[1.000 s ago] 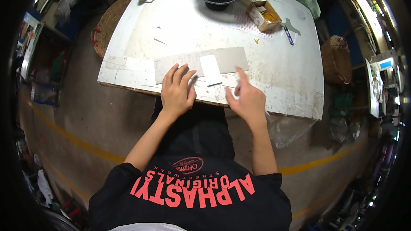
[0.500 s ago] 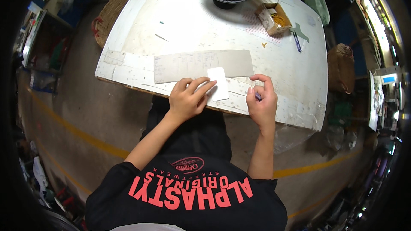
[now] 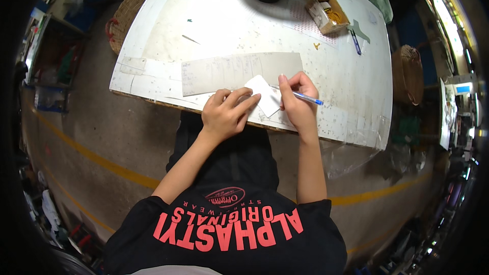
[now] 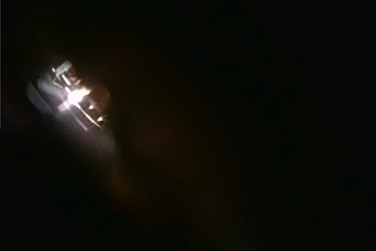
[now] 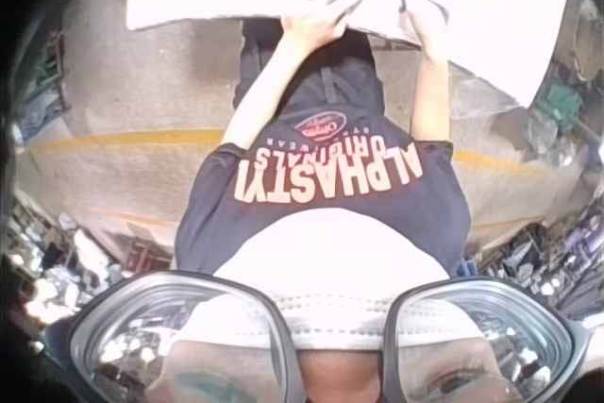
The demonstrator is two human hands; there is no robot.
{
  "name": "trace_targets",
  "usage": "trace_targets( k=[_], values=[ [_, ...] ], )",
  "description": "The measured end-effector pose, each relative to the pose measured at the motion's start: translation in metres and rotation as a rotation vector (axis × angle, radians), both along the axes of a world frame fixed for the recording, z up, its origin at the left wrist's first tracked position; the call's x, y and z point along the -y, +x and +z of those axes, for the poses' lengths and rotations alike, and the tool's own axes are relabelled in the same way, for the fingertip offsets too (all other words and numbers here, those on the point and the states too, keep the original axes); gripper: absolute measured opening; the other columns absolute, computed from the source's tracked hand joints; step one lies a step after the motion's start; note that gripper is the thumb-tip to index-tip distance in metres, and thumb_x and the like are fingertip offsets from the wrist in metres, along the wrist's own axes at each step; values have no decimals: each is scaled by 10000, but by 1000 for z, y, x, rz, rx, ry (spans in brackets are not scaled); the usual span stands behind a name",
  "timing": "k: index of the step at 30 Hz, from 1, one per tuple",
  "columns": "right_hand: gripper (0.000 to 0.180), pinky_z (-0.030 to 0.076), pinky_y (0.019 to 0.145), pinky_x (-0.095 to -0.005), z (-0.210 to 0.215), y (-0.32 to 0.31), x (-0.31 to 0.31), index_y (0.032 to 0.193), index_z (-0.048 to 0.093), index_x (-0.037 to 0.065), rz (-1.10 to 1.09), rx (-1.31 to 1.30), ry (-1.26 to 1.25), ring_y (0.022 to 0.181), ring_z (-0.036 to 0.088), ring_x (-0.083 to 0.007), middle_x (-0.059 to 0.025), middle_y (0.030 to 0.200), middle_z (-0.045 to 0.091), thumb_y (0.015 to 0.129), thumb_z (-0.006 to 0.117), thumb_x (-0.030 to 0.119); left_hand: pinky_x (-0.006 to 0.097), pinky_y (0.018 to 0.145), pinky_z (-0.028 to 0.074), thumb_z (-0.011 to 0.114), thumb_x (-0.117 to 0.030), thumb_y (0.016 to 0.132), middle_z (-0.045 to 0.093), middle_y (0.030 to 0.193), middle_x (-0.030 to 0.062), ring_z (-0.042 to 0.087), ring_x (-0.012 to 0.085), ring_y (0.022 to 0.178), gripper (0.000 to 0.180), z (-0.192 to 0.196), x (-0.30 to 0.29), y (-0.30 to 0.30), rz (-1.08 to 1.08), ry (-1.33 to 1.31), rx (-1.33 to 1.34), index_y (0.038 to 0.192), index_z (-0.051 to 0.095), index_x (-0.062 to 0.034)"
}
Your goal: The person packs a small black device into a cardboard box, closes it, and places it on a table. They then walk through a factory floor, pick up a pen and paper, and write on the paper at a table.
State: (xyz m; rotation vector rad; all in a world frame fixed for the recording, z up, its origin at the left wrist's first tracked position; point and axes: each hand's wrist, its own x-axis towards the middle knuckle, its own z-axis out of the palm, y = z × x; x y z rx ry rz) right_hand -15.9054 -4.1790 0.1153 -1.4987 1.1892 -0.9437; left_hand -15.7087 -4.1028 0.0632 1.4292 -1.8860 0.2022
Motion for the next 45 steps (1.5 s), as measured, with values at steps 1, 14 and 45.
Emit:
trace_targets(
  k=[1, 14, 45],
  values=[
    [224, 461, 505, -204, -2, 3, 0, 961, 587, 19, -33, 112, 113, 558, 582, -79, -101, 765, 680, 1050, 616, 222, 268, 680, 500, 738, -204, 771, 681, 1135, -95, 563, 149, 841, 370, 0, 0, 0, 5, -26, -2, 1139, 758, -233],
    [512, 456, 565, -328, -21, 45, 22, 811, 552, -1, 142, -113, -92, 584, 534, -149, -91, 616, 566, 1104, 421, 399, 232, 586, 450, 715, -213, 780, 730, 1044, -125, 517, 124, 691, 253, -4, 1, 0, 69, -82, 22, 1019, 798, -214],
    [336, 416, 539, -397, -35, 53, 16, 771, 474, -4, 144, -273, -387, 523, 446, -315, -177, 622, 458, 1072, 484, 144, 252, 514, 395, 704, -190, 782, 737, 1008, -125, 479, 129, 577, 215, -8, 4, -2, 87, -77, -6, 972, 803, -194]
  ],
)
